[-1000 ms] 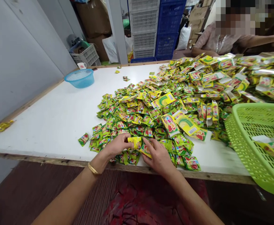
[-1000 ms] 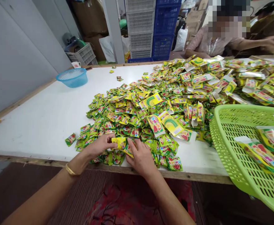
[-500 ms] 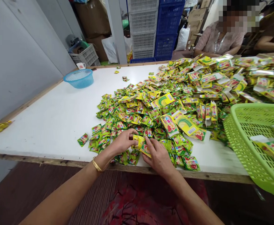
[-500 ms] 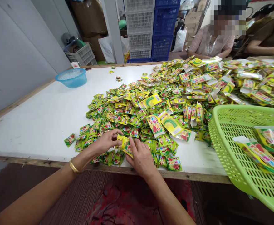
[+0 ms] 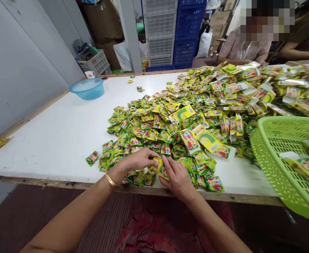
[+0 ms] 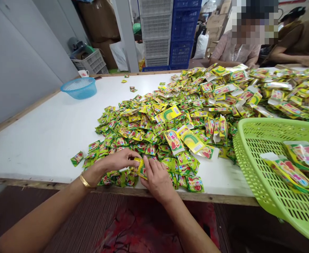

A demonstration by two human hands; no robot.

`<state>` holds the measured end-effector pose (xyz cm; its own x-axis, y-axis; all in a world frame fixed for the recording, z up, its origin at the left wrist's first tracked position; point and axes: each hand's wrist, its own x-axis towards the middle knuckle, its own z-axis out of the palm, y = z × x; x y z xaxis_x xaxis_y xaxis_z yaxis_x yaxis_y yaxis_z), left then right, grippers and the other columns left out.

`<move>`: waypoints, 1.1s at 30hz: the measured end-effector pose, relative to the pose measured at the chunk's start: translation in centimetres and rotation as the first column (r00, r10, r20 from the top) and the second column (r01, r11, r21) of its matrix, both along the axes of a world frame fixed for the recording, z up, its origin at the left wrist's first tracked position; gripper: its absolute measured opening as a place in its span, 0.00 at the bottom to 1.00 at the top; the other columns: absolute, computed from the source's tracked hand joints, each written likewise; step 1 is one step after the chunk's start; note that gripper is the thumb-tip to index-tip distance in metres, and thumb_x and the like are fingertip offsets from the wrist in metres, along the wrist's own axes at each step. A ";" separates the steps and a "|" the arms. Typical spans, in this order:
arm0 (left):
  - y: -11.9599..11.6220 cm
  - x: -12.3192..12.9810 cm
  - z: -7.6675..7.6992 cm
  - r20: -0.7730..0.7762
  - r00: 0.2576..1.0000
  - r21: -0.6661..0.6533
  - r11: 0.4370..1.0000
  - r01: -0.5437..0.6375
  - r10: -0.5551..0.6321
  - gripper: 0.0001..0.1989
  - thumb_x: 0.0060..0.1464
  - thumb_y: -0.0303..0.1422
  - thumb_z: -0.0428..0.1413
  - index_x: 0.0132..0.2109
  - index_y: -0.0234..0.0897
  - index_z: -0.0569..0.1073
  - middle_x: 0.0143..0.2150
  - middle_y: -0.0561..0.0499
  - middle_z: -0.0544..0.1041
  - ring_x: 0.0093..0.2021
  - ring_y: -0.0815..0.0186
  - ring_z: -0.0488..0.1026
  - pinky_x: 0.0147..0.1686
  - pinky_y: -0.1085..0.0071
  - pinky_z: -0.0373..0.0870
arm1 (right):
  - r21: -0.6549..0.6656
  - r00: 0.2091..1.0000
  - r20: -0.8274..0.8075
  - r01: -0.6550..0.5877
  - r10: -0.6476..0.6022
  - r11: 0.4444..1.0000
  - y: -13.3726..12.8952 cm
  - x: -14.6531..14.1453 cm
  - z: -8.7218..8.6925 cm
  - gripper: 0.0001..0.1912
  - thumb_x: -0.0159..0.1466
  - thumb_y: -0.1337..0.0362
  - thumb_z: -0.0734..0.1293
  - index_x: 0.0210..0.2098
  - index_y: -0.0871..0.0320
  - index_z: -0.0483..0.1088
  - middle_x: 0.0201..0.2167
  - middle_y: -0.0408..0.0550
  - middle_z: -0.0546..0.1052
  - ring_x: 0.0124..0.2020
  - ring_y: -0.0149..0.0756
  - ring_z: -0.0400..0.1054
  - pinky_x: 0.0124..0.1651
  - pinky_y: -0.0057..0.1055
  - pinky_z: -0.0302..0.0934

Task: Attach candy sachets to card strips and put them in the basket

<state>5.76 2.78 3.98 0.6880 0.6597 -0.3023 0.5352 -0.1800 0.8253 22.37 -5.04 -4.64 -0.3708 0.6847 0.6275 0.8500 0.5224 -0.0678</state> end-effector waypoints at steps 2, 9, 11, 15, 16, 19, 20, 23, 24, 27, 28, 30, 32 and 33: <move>-0.5 0.7 -0.5 -0.064 0.987 0.122 0.983 -0.139 0.147 0.07 0.44 0.30 0.52 0.27 0.31 0.74 0.21 0.57 0.64 0.24 0.72 0.57 0.25 0.75 0.52 | -0.002 1.000 -0.011 0.012 -0.012 1.000 0.1 0.0 -0.2 0.31 0.65 0.58 0.57 0.63 0.69 0.50 0.44 0.61 0.70 0.44 0.45 0.64 0.43 0.40 0.60; -1.6 1.4 -0.6 0.001 0.946 0.106 0.940 -0.324 0.325 0.09 0.42 0.32 0.56 0.31 0.31 0.76 0.22 0.57 0.67 0.25 0.71 0.59 0.25 0.75 0.55 | 0.009 0.997 -0.074 0.027 -0.026 1.000 0.2 0.2 -0.1 0.33 0.65 0.59 0.58 0.65 0.68 0.46 0.45 0.61 0.70 0.45 0.46 0.64 0.44 0.40 0.62; -1.7 0.9 -0.5 0.063 0.924 0.071 0.922 -0.381 0.377 0.08 0.40 0.33 0.58 0.31 0.32 0.75 0.23 0.56 0.70 0.26 0.70 0.62 0.27 0.75 0.59 | 0.000 0.996 -0.087 0.032 -0.031 1.000 0.2 0.2 -0.1 0.35 0.64 0.59 0.59 0.65 0.68 0.45 0.45 0.61 0.70 0.45 0.45 0.64 0.44 0.40 0.62; -2.3 1.1 -1.2 0.040 0.900 0.151 0.888 -0.435 0.434 0.07 0.43 0.32 0.56 0.21 0.34 0.70 0.19 0.56 0.66 0.24 0.71 0.61 0.25 0.75 0.57 | -0.018 0.997 -0.073 0.011 -0.012 1.000 0.2 0.1 -0.2 0.37 0.64 0.58 0.60 0.66 0.67 0.42 0.46 0.61 0.70 0.45 0.46 0.64 0.45 0.41 0.63; -2.5 1.4 -1.4 0.031 0.900 0.176 0.884 -0.434 0.435 0.08 0.44 0.31 0.55 0.21 0.34 0.70 0.19 0.56 0.66 0.24 0.71 0.61 0.25 0.75 0.57 | -0.012 0.997 -0.076 0.011 -0.012 1.000 0.2 0.1 -0.2 0.37 0.64 0.59 0.60 0.66 0.67 0.42 0.45 0.61 0.70 0.45 0.46 0.64 0.45 0.41 0.63; -3.1 2.6 -2.0 0.008 0.910 0.268 0.876 -0.401 0.414 0.11 0.49 0.29 0.52 0.22 0.34 0.72 0.20 0.55 0.70 0.25 0.69 0.64 0.27 0.74 0.58 | 0.010 0.994 -0.102 0.026 -0.025 1.000 0.2 0.2 -0.2 0.37 0.64 0.60 0.60 0.66 0.68 0.40 0.45 0.61 0.70 0.45 0.46 0.64 0.45 0.41 0.63; -3.3 2.9 -2.0 0.000 0.918 0.300 0.876 -0.377 0.396 0.11 0.50 0.29 0.51 0.23 0.35 0.74 0.22 0.54 0.72 0.27 0.68 0.66 0.29 0.74 0.59 | 0.014 0.993 -0.111 0.033 -0.031 0.999 0.2 0.3 -0.2 0.37 0.65 0.61 0.60 0.66 0.68 0.40 0.45 0.61 0.70 0.45 0.45 0.64 0.45 0.40 0.63; -3.6 2.7 -1.6 -0.028 0.924 0.385 0.857 -0.342 0.381 0.10 0.51 0.30 0.52 0.31 0.37 0.78 0.33 0.50 0.78 0.36 0.63 0.71 0.38 0.71 0.63 | 0.021 0.991 -0.121 0.060 -0.057 0.998 0.2 0.2 -0.1 0.38 0.64 0.60 0.60 0.66 0.69 0.40 0.45 0.62 0.70 0.44 0.45 0.64 0.44 0.40 0.64; -3.6 2.5 -1.5 -0.039 0.917 0.395 0.850 -0.350 0.396 0.10 0.51 0.30 0.52 0.34 0.38 0.79 0.36 0.50 0.79 0.38 0.62 0.72 0.40 0.70 0.63 | 0.021 0.991 -0.118 0.065 -0.063 0.998 0.2 0.2 -0.2 0.38 0.64 0.59 0.60 0.66 0.69 0.39 0.45 0.62 0.70 0.44 0.45 0.65 0.44 0.40 0.64; -3.8 1.7 -1.4 -0.065 0.906 0.355 0.858 -0.371 0.419 0.10 0.51 0.29 0.52 0.34 0.38 0.79 0.36 0.49 0.80 0.37 0.62 0.73 0.40 0.69 0.64 | 0.014 0.993 -0.102 0.057 -0.055 0.998 0.2 0.1 -0.3 0.38 0.65 0.58 0.60 0.66 0.69 0.38 0.45 0.62 0.71 0.44 0.46 0.65 0.44 0.41 0.64; -3.9 1.7 -1.5 -0.064 0.915 0.335 0.872 -0.356 0.398 0.11 0.52 0.29 0.52 0.32 0.38 0.79 0.34 0.49 0.80 0.35 0.63 0.73 0.39 0.70 0.65 | 0.010 0.994 -0.100 0.047 -0.046 0.999 0.2 0.1 -0.4 0.38 0.65 0.59 0.59 0.66 0.69 0.38 0.46 0.62 0.71 0.45 0.46 0.65 0.45 0.41 0.64; -4.1 1.8 -1.8 -0.058 0.939 0.339 0.891 -0.302 0.340 0.12 0.51 0.27 0.51 0.28 0.37 0.78 0.30 0.50 0.79 0.32 0.64 0.73 0.37 0.71 0.65 | 0.003 0.995 -0.098 0.018 -0.018 1.000 0.1 0.1 -0.4 0.37 0.65 0.60 0.58 0.67 0.68 0.38 0.47 0.62 0.70 0.47 0.46 0.65 0.46 0.41 0.64; -4.2 2.2 -2.0 -0.075 0.956 0.344 0.908 -0.241 0.282 0.13 0.50 0.25 0.49 0.26 0.36 0.77 0.27 0.50 0.77 0.30 0.65 0.72 0.34 0.72 0.65 | -0.004 0.996 -0.094 -0.004 0.003 1.000 0.0 0.2 -0.4 0.36 0.66 0.60 0.58 0.67 0.67 0.37 0.48 0.62 0.70 0.48 0.46 0.64 0.47 0.41 0.64; -4.3 2.3 -1.9 -0.091 0.963 0.316 0.924 -0.215 0.255 0.14 0.50 0.24 0.48 0.26 0.36 0.77 0.25 0.51 0.76 0.27 0.66 0.72 0.32 0.73 0.65 | -0.007 0.996 -0.092 -0.007 0.007 1.000 0.0 0.3 -0.4 0.37 0.66 0.61 0.58 0.67 0.67 0.37 0.49 0.61 0.70 0.48 0.46 0.64 0.47 0.41 0.64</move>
